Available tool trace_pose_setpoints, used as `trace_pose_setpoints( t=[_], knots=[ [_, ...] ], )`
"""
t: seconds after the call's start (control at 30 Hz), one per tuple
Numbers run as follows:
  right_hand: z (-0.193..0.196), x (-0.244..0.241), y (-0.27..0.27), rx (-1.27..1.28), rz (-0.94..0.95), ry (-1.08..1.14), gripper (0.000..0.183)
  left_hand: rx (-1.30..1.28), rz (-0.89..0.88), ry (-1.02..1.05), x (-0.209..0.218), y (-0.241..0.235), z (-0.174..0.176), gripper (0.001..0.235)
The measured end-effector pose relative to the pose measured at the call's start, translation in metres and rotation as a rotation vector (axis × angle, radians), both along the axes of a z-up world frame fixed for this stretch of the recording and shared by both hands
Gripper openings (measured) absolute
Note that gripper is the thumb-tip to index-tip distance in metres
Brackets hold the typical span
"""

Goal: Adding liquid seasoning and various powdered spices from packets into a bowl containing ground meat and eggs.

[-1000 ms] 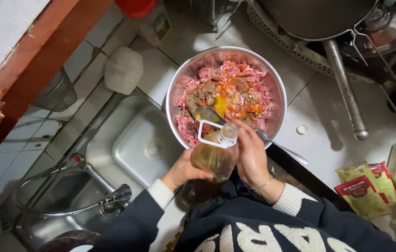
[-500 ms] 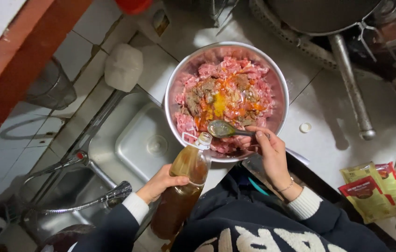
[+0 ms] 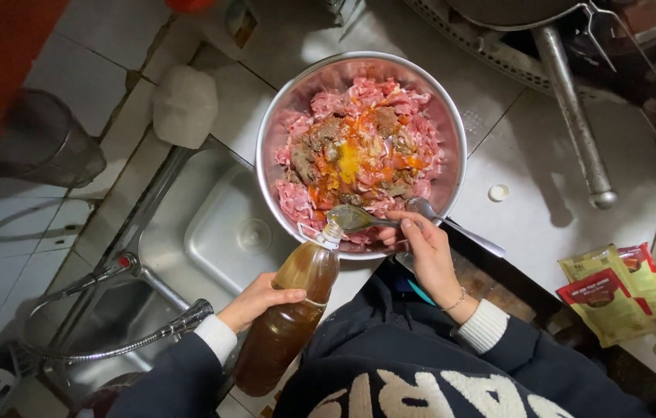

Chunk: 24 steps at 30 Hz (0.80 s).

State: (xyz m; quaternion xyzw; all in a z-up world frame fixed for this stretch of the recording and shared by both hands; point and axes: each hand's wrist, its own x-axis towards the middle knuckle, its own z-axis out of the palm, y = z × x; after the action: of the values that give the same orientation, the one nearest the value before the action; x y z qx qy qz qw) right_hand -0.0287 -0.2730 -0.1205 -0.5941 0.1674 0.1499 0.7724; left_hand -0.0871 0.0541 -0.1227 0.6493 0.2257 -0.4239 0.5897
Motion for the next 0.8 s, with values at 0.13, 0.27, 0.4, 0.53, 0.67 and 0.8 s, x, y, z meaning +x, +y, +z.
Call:
trace_pose_setpoints(
  t=[0.13,0.27,0.4,0.53,0.67,0.8],
  knots=[
    [-0.005,-0.002,-0.002,0.001,-0.009,0.003,0.036,0.032,-0.01,0.017,0.009,-0.01,0.024,0.038],
    [-0.01,-0.004,-0.002,-0.007,-0.009,0.009,0.036,0.053,-0.025,0.021,0.006,-0.006,0.015,0.037],
    [-0.016,-0.005,-0.003,0.001,-0.005,0.004,0.036,0.093,-0.051,0.039,0.007,-0.004,0.01,0.04],
    [-0.014,-0.004,-0.005,-0.013,0.0,0.0,0.036,0.114,-0.064,0.044,0.001,0.008,-0.012,0.041],
    [-0.011,-0.005,-0.005,-0.019,0.013,0.004,0.035,0.144,-0.07,0.066,0.004,0.003,-0.004,0.043],
    [-0.012,-0.005,-0.005,-0.06,0.025,0.009,0.032,0.184,-0.086,0.09,0.006,-0.003,0.007,0.045]
  ],
)
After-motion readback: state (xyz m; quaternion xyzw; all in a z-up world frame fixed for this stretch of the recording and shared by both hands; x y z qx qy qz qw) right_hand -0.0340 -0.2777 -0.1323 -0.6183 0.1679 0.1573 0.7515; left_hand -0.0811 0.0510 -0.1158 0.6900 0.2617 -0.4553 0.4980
